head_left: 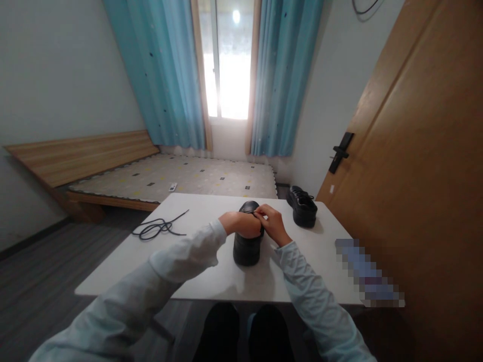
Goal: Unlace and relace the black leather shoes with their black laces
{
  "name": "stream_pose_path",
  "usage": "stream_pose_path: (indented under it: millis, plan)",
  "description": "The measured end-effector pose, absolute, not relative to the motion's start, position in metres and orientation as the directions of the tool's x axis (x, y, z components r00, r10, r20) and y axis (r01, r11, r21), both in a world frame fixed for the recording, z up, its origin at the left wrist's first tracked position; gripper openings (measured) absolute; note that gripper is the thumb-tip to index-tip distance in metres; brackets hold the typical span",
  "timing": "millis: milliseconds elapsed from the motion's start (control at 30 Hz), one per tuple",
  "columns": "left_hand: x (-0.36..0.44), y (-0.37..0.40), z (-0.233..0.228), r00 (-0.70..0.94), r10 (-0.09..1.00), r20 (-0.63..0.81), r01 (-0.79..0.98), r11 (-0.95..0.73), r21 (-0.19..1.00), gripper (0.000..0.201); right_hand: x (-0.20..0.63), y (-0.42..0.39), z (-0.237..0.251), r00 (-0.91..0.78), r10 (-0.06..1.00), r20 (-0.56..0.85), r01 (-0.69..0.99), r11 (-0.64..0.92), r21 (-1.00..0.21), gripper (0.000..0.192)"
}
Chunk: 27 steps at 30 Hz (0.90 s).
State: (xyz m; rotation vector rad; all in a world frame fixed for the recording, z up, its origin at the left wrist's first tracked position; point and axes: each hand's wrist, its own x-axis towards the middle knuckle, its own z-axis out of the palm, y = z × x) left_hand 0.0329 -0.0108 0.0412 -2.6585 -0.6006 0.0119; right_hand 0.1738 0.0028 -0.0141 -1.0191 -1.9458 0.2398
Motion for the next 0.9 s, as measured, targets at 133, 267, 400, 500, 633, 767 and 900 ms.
stream_pose_path:
  millis: [133, 267, 400, 500, 633, 767, 900]
  plan:
    - [0.03, -0.041, 0.068, 0.915, 0.375, -0.149, 0.335, -0.912, -0.238, 0.02, 0.174, 0.002, -0.014, -0.254, 0.735, 0.629, 0.559, 0.642, -0.524, 0.009]
    - [0.032, -0.073, 0.085, 0.696, 0.704, -0.144, 0.699, -0.71, -0.087, 0.037, 0.174, 0.0, -0.014, -0.248, 0.733, 0.634, 0.555, 0.644, -0.527, 0.009]
    - [0.033, -0.083, 0.083, 0.617, 0.773, -0.145, 0.777, -0.628, -0.042, 0.035, 0.173, 0.0, -0.013, -0.247, 0.738, 0.627, 0.561, 0.637, -0.528, 0.01]
    - [0.033, -0.079, 0.073, 0.616, 0.775, -0.141, 0.78, -0.626, -0.028, 0.037, 0.173, 0.001, -0.012, -0.25, 0.741, 0.623, 0.567, 0.634, -0.526, 0.01]
    - [0.033, -0.073, 0.063, 0.597, 0.785, -0.164, 0.793, -0.609, -0.026, 0.04, 0.173, 0.0, -0.011, -0.252, 0.738, 0.626, 0.569, 0.636, -0.521, 0.01]
    - [0.032, -0.069, 0.06, 0.606, 0.768, -0.208, 0.782, -0.623, -0.023, 0.046, 0.172, -0.001, -0.011, -0.259, 0.737, 0.625, 0.57, 0.639, -0.517, 0.01]
    - [0.03, -0.066, 0.057, 0.622, 0.75, -0.226, 0.762, -0.646, -0.046, 0.055, 0.172, -0.001, -0.01, -0.26, 0.734, 0.627, 0.571, 0.641, -0.514, 0.009]
